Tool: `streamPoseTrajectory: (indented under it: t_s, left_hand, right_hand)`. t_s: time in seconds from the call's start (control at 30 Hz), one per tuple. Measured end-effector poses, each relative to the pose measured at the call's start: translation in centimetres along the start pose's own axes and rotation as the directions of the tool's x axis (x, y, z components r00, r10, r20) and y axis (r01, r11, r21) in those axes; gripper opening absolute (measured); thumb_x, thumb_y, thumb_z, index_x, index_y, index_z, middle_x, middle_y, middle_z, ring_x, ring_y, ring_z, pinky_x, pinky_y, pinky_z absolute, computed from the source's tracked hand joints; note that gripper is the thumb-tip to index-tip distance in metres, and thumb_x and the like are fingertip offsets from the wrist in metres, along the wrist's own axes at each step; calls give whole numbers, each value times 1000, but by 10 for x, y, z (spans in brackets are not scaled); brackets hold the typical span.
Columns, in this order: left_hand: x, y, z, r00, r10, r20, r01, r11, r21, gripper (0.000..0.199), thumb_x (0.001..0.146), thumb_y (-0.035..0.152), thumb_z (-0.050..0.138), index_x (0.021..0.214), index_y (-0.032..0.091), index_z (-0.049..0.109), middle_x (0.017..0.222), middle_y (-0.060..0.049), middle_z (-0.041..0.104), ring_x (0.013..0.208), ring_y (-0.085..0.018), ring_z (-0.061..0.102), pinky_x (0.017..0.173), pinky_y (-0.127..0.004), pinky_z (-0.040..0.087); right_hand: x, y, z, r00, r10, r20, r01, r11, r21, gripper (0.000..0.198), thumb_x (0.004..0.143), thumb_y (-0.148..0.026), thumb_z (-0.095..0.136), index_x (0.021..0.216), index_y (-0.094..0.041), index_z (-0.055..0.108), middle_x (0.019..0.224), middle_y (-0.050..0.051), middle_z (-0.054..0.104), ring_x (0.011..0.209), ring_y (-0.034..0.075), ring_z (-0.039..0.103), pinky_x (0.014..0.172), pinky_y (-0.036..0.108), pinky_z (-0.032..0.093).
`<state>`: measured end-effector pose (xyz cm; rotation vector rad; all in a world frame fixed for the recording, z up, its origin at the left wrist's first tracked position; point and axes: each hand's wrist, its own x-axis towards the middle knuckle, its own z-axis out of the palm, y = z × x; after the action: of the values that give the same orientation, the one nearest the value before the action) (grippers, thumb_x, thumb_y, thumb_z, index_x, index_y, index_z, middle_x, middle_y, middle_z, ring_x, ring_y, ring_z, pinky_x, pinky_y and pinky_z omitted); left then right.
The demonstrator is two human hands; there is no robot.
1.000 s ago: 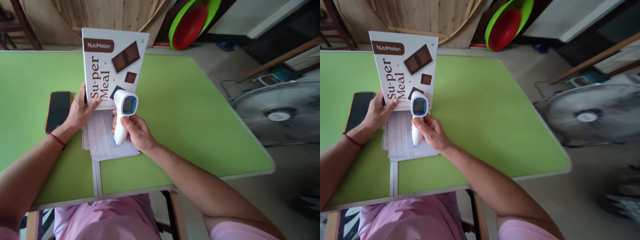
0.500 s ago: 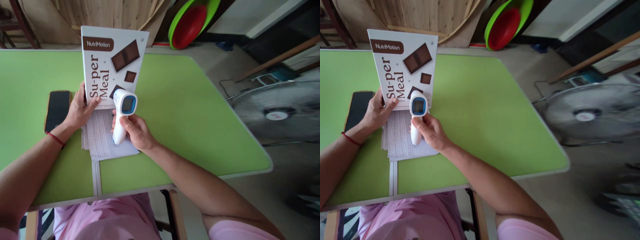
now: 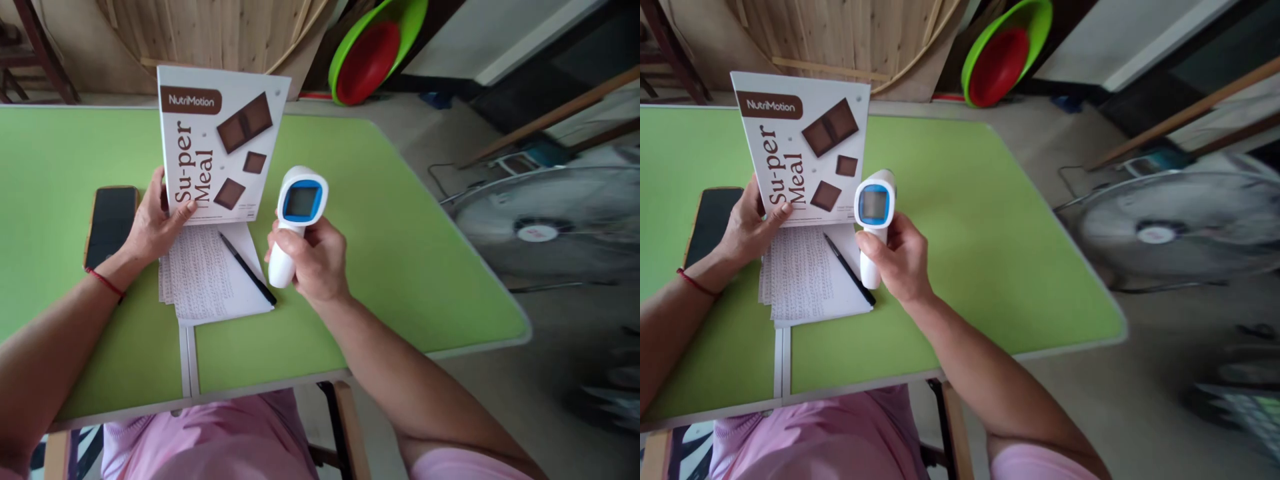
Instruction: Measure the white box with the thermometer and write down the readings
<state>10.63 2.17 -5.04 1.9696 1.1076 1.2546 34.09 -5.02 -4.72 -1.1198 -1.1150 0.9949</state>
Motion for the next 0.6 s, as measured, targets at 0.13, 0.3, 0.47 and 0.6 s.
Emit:
streamPoseTrajectory:
  t_s: [0.13, 0.3, 0.47, 0.6]
  left_hand:
    - [2, -1, -1, 1000, 7, -2, -7, 1000, 8, 51, 83, 63, 64, 113, 23, 54, 116, -10, 69, 101, -29, 68, 82, -43, 58]
    - [5, -4, -3, 1000, 17, 1, -17, 1000, 6, 54, 79, 66, 67, 113, 26, 55, 112, -8, 71, 94, -31, 69, 78, -52, 60]
    - [7, -7, -9, 998, -52, 19, 54, 996, -65, 62, 66, 61, 81, 113, 28, 58, 113, -5, 73, 94, -33, 69, 71, -53, 62]
    - [7, -7, -10, 995, -96, 36, 100, 987, -123, 67, 60, 57, 88, 113, 28, 59, 112, -4, 73, 95, -34, 69, 66, -49, 61]
  right_hand:
    - [2, -6, -8, 994, -89, -68, 79, 986, -144, 37, 66, -52, 79, 76, -23, 58, 67, -2, 58, 57, 14, 54, 53, 31, 47]
    - [1, -13, -10, 994, -101, -48, 93, 983, -157, 36, 66, -53, 78, 76, -25, 58, 66, -1, 59, 56, 15, 54, 52, 32, 48]
    - [1, -14, -12, 997, -71, -26, 66, 985, -162, 36, 68, -54, 76, 76, -24, 58, 67, -1, 59, 56, 14, 53, 52, 32, 46]
    - [1, -18, -15, 998, -66, 17, 67, 982, -178, 34, 69, -54, 74, 75, -24, 59, 67, -1, 59, 56, 14, 52, 51, 31, 45]
